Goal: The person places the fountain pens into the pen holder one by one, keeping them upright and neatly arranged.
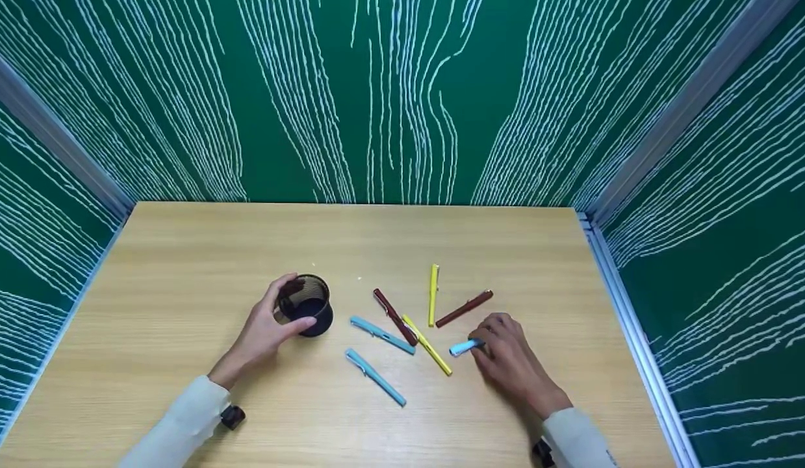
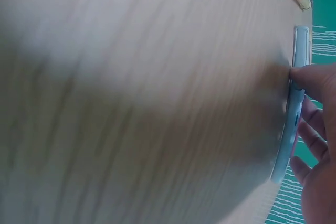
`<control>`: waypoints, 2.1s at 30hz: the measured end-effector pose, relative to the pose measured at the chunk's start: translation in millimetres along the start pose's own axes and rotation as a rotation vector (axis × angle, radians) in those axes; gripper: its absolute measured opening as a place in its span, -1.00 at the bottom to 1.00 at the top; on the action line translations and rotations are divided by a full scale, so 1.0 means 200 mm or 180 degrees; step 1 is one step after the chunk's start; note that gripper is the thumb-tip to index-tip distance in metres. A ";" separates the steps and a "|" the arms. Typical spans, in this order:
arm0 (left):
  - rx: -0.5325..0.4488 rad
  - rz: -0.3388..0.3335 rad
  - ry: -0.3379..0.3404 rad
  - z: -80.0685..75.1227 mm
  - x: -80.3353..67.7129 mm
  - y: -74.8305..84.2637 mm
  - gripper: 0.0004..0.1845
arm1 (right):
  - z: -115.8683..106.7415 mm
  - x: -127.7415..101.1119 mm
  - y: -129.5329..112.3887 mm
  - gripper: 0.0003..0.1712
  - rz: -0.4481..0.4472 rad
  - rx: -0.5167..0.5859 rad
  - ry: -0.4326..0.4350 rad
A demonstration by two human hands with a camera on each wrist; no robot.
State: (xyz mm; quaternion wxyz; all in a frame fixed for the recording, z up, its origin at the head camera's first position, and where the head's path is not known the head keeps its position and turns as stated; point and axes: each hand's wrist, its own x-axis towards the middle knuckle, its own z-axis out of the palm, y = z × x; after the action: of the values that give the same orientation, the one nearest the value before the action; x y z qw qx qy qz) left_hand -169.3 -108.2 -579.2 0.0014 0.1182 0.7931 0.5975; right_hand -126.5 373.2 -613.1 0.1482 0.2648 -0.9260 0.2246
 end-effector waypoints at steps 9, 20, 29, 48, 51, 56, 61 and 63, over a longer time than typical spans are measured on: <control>-0.0251 -0.0035 0.0038 0.02 0.00 -0.03 -0.02 | -0.02 0.00 -0.01 -0.67 0.0104 0.0097 -0.0146; -0.0363 -0.0070 0.0034 0.02 0.00 -0.03 -0.02 | -0.09 0.08 -0.07 -0.70 0.0635 0.0586 -0.0352; -0.0653 -0.0087 0.0037 0.02 0.00 -0.04 -0.02 | -0.14 0.20 -0.15 -0.59 0.0593 0.1155 -0.0258; -0.0723 -0.0092 -0.0001 0.01 -0.01 -0.03 0.02 | -0.24 0.50 -0.32 -0.68 0.0501 0.1628 -0.0260; -0.0653 -0.0091 0.0003 0.02 -0.01 -0.02 0.00 | -0.24 0.52 -0.36 -0.72 0.0523 0.1677 -0.0259; -0.0552 -0.0103 -0.0020 0.03 -0.01 -0.02 0.00 | -0.21 0.56 -0.39 -0.72 0.0421 0.1813 -0.0256; -0.0582 -0.0130 -0.0010 0.05 -0.01 -0.02 -0.01 | -0.18 0.62 -0.43 -0.70 0.0344 0.1787 -0.0295; -0.0596 -0.0125 -0.0013 0.05 0.00 -0.02 -0.02 | -0.17 0.65 -0.44 -0.70 0.0334 0.1840 -0.0310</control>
State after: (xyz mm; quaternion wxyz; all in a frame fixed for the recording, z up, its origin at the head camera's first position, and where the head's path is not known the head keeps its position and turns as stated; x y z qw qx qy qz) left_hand -168.1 -99.7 -586.0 0.0257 0.1031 0.7359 0.6686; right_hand -177.8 267.4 -503.1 0.0102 0.2583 -0.8421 0.4734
